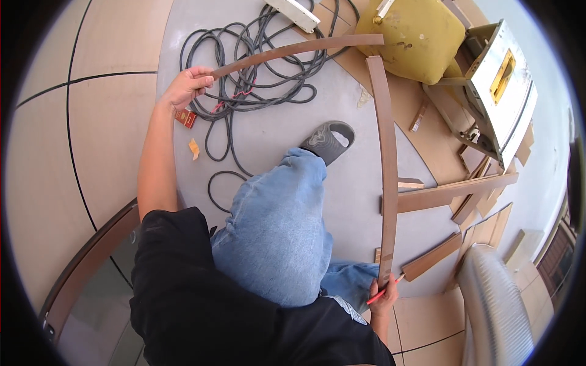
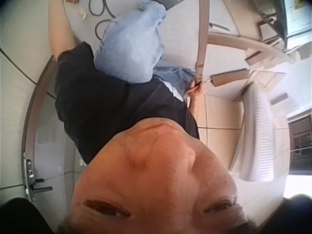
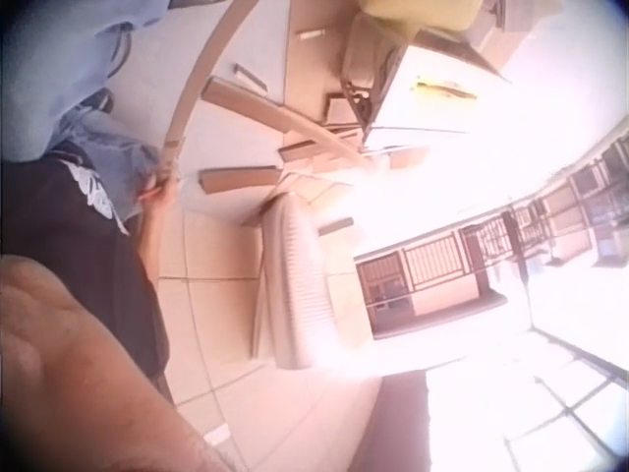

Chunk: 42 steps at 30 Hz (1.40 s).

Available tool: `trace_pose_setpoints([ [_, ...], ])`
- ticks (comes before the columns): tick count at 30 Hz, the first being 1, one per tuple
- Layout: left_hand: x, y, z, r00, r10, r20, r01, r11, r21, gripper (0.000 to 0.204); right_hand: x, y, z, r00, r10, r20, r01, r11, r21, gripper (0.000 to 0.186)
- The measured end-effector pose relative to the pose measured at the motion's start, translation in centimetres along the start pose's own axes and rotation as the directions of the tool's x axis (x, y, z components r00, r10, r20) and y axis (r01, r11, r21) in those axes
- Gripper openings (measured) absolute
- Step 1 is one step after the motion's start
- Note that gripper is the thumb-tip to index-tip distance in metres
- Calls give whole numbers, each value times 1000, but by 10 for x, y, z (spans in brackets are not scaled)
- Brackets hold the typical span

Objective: The person uses a table saw to cut wooden floor planks and then carries the cut pieces into a room where another person is installing them.

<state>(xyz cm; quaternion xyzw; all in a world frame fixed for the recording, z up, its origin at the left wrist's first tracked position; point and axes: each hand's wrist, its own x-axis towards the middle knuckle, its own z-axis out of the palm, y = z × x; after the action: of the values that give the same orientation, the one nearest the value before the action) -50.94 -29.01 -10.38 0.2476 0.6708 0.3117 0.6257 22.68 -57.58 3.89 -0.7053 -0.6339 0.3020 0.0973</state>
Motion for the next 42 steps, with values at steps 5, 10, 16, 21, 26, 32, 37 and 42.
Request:
trace_pose_setpoints([
  [5,53,14,-94,982,-183,-45,188,962,197,37,0,5,-1,995,74,67,-74,997,0,48],
  [10,117,19,-82,685,240,-688,-154,971,186,55,3,0,8,995,58,77,-61,998,31,48],
  [16,38,-11,145,980,-101,-170,173,853,493,51,-2,-12,7,988,128,85,-130,991,16,48],
  [21,50,-105,159,953,40,-301,157,785,599,48,-10,-17,12,985,142,98,-146,989,34,49],
  [26,47,-95,183,952,-76,-295,142,968,209,32,-15,-26,15,988,130,86,-131,991,1,49],
  [32,5,50,226,950,244,193,26,556,-831,31,-31,-31,6,969,143,202,-148,989,9,50],
  [37,-7,94,239,883,403,242,13,493,-870,33,-41,-22,11,982,53,182,-65,996,62,48],
  [42,-3,96,244,829,503,242,4,429,-904,37,-41,-32,10,972,99,214,-115,992,61,48],
])
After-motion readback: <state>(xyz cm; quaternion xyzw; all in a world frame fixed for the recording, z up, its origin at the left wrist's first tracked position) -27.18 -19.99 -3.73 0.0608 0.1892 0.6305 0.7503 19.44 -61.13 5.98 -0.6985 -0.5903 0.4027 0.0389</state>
